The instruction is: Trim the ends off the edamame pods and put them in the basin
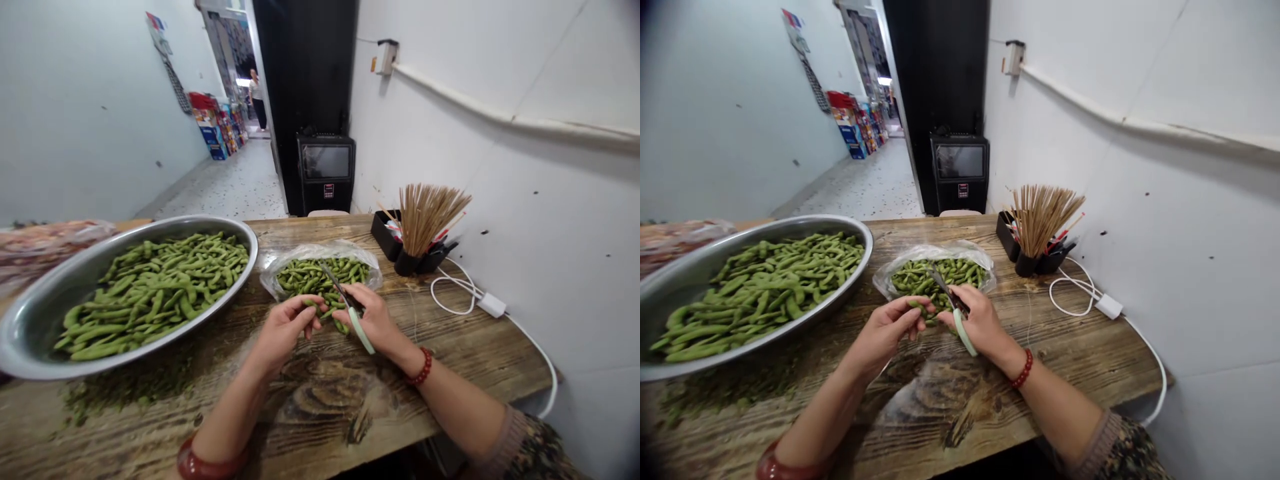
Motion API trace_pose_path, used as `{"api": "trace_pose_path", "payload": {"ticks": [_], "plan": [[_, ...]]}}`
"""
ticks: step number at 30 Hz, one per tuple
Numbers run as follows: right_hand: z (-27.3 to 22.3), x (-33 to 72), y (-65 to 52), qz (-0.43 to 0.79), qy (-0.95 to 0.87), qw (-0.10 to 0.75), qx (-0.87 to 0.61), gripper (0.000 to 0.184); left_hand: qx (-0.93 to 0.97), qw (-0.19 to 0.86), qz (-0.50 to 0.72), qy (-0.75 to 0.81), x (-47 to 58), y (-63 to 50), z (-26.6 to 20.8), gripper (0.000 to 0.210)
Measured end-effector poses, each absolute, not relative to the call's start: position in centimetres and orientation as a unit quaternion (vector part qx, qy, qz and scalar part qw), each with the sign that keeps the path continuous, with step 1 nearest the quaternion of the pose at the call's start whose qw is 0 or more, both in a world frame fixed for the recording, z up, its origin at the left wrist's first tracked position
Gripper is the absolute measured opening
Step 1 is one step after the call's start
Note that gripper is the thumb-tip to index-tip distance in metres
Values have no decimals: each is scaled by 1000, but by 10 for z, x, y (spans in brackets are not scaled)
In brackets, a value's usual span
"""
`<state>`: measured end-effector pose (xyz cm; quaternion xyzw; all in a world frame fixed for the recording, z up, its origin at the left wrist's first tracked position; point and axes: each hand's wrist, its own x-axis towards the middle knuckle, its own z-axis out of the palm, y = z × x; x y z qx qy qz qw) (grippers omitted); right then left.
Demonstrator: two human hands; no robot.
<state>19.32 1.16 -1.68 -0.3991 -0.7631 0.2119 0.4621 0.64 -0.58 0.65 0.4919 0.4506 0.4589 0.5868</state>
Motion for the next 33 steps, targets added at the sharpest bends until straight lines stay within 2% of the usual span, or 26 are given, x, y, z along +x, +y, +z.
{"api": "trace_pose_path", "payload": {"ticks": [6,10,18,21,33], "plan": [[4,186,-2,231,-820,393,-346,52,501,562,455,475,2,-9,11,19],[-1,190,-3,224,-817,405,-343,48,492,569,456,477,1,-9,8,22],[-24,205,-16,225,-822,371,-368,53,518,597,424,443,9,-11,-2,23],[-33,207,-15,191,-813,386,-392,56,534,606,409,425,12,-12,-1,25],[-36,213,-8,159,-848,363,-352,64,544,561,414,467,15,-13,-7,25]]}}
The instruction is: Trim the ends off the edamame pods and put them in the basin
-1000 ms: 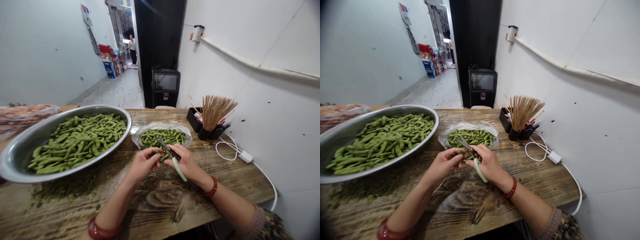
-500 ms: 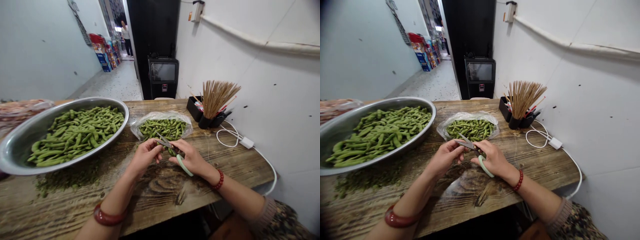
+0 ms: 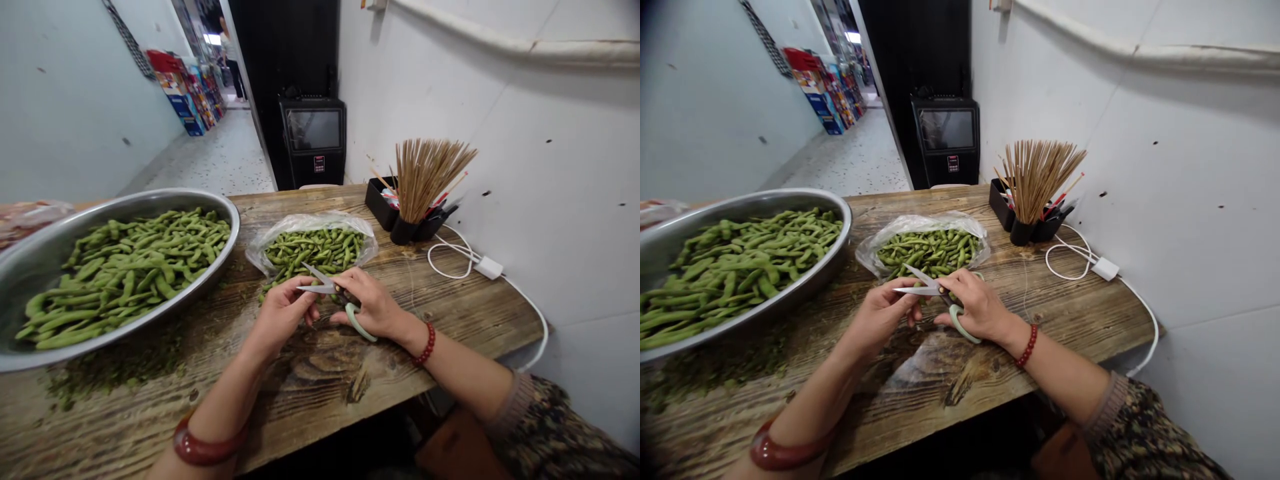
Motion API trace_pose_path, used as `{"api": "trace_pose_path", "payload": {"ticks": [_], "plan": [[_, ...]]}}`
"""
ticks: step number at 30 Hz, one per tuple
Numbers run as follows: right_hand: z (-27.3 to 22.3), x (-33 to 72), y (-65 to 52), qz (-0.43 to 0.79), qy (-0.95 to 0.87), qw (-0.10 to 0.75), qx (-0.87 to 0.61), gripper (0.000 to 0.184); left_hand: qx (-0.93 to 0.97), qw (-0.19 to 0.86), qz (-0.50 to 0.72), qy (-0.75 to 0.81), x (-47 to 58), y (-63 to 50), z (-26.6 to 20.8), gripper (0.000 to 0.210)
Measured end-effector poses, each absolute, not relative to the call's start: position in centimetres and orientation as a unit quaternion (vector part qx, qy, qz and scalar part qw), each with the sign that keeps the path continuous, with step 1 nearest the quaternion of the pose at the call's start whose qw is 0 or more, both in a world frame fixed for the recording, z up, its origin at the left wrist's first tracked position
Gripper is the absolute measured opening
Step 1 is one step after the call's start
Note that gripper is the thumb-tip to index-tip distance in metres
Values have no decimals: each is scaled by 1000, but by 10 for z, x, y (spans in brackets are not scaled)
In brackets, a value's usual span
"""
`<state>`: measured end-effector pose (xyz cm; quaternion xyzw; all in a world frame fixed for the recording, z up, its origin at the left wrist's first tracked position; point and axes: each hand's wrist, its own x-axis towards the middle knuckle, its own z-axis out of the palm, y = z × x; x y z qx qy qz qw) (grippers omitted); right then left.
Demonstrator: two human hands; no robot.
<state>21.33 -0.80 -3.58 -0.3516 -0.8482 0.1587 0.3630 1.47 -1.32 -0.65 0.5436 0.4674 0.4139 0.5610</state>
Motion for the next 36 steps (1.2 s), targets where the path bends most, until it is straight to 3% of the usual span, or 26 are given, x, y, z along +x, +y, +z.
{"api": "trace_pose_path", "payload": {"ticks": [19,29,36], "plan": [[-34,215,-8,190,-853,367,-319,63,599,510,404,467,16,-14,-8,18],[-32,219,-9,184,-855,352,-333,47,626,469,392,484,14,-14,-5,15],[-35,220,-5,168,-792,435,-394,48,507,537,477,476,10,-10,-3,20]]}}
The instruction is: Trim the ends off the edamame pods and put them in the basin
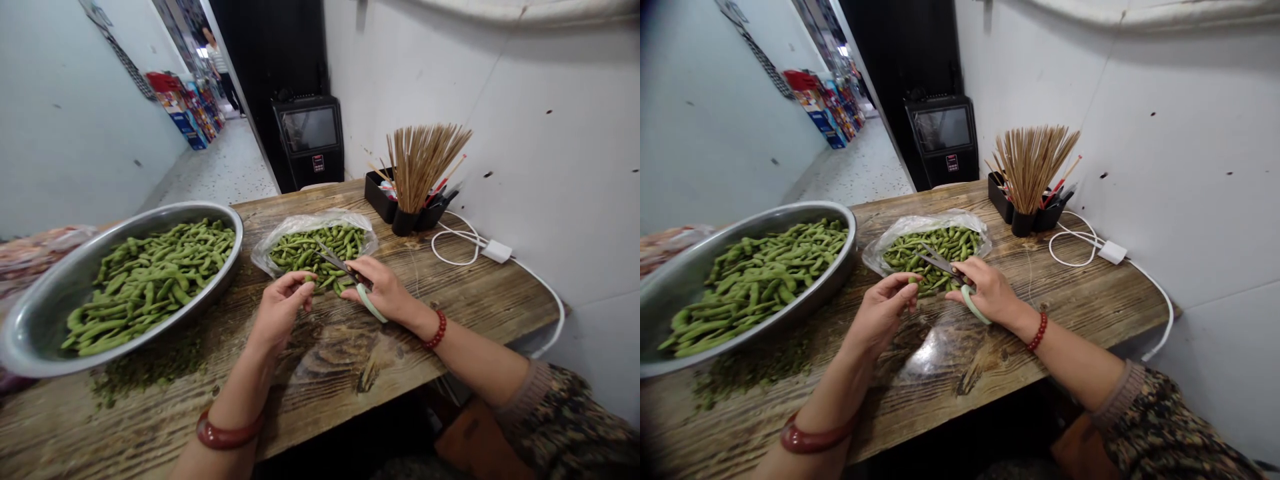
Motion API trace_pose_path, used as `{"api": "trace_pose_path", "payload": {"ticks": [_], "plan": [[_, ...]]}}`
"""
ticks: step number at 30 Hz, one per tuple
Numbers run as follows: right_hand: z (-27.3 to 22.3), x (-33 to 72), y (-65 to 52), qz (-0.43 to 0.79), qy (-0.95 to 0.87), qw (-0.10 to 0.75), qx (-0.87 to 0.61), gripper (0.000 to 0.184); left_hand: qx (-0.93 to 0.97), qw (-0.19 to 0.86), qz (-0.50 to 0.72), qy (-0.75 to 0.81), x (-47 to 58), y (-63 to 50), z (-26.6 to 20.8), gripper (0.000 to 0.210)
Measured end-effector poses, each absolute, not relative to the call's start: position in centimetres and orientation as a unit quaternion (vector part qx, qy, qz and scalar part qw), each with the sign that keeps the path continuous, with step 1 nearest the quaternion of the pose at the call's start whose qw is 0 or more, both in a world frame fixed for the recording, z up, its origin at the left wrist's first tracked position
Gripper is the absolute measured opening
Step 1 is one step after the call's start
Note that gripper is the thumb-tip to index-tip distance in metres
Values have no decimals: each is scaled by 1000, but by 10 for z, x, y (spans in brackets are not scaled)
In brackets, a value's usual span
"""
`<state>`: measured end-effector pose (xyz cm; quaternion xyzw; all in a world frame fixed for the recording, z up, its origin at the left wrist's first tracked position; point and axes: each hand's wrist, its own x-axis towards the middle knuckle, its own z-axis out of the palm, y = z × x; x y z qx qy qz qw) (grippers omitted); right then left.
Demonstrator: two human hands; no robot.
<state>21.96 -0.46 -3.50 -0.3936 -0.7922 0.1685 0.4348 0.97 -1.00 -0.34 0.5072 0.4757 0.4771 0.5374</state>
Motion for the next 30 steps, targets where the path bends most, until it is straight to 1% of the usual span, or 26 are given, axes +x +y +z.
{"api": "trace_pose_path", "payload": {"ticks": [3,9,12,18,26,30], "plan": [[-35,219,-5,178,-800,425,-383,51,490,562,480,461,10,-11,-2,21],[-30,216,-9,172,-838,381,-351,57,539,554,444,454,13,-14,-2,23],[-28,216,-10,173,-851,355,-348,59,548,546,445,451,13,-13,-8,24],[-28,217,-10,163,-854,350,-347,60,600,494,447,444,9,-9,-17,18],[-30,217,-9,168,-857,349,-340,58,680,410,435,426,8,-7,-16,13],[-28,218,-10,167,-858,346,-340,57,691,402,430,419,8,-8,-17,12]]}}
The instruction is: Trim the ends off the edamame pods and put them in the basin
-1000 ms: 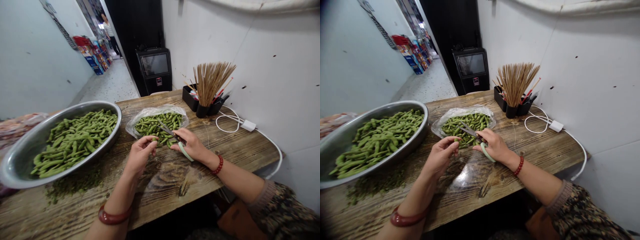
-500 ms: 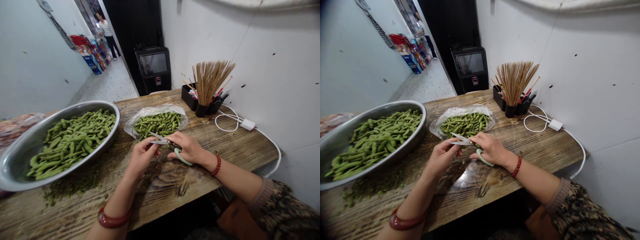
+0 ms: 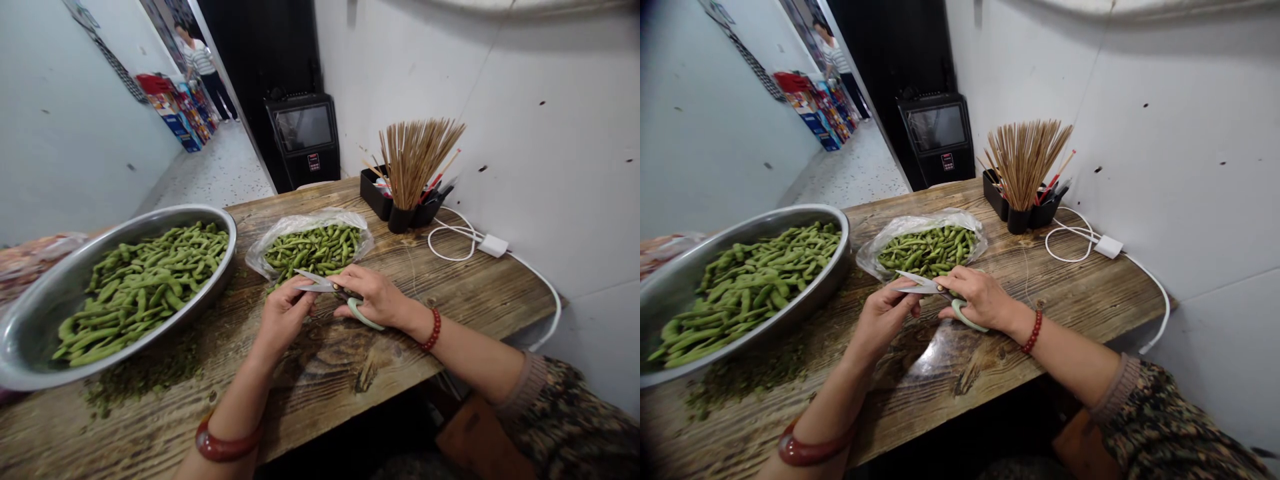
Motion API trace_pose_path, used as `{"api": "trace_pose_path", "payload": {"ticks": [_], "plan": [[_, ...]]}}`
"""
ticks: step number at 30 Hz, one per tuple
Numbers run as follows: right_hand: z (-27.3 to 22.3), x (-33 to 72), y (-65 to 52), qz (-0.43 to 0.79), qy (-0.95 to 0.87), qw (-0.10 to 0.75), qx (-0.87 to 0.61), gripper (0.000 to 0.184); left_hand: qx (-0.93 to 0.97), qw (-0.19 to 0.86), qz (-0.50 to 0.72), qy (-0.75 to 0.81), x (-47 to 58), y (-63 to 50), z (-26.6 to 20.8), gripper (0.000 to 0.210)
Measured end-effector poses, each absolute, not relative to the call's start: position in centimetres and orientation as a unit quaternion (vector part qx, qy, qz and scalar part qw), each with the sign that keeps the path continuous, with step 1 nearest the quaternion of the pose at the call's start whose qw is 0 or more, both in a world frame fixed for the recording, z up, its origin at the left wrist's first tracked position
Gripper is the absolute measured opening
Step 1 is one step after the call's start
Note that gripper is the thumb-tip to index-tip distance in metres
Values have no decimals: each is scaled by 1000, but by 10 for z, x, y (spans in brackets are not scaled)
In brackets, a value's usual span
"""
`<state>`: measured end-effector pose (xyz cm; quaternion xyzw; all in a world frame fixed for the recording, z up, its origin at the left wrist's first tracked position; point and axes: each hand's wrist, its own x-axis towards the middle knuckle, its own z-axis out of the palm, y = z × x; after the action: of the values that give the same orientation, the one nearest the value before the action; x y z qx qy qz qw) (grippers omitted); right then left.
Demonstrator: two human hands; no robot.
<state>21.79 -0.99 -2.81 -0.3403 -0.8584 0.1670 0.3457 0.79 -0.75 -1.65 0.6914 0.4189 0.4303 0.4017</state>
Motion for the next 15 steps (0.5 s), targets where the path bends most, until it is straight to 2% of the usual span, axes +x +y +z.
{"api": "trace_pose_path", "payload": {"ticks": [15], "plan": [[-30,219,-9,148,-861,350,-339,53,700,408,414,415,8,-9,-13,14]]}}
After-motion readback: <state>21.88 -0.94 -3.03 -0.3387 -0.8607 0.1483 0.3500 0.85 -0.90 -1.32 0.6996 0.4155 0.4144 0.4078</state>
